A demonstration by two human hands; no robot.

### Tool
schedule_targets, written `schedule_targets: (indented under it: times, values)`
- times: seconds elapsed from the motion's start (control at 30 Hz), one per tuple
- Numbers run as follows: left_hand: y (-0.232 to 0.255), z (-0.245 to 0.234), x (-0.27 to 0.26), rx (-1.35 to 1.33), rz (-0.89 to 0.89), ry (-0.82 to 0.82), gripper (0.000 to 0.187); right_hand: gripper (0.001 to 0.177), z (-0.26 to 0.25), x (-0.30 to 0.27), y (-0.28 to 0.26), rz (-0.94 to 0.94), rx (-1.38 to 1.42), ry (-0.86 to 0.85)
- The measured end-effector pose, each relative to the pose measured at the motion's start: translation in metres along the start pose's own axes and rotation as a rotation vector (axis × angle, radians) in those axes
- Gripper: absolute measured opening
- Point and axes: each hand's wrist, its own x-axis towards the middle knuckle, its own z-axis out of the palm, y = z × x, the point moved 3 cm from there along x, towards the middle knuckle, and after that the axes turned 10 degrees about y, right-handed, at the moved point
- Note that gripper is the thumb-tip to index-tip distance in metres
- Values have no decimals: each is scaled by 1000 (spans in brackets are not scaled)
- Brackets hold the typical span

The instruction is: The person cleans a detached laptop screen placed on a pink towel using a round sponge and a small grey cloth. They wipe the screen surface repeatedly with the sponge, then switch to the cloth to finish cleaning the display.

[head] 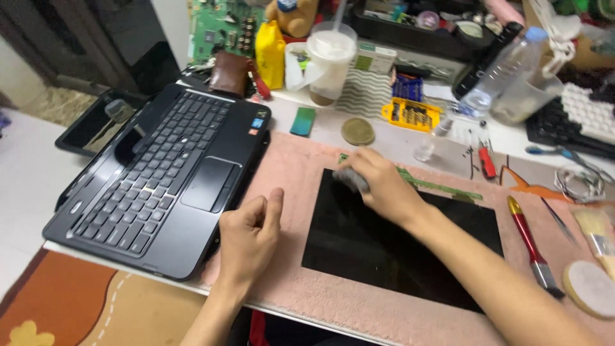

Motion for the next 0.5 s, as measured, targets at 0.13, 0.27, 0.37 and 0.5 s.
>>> schedule_targets:
  times: [0.13,0.27,0.37,0.5]
  values:
    - [-1,1,0,33,-19,-25,65,76,18,-10,18,51,-86,-20]
    - [0,1,-1,56,-22,-38,64,60,12,-34,-43,-43,84,-58]
    - [1,2,0,58,4,-44,62,35,4,-65,-101,-127,197,-96]
    - [3,2,-1,94,53,-44,60,47,-2,-92,-134,-148,274,-219]
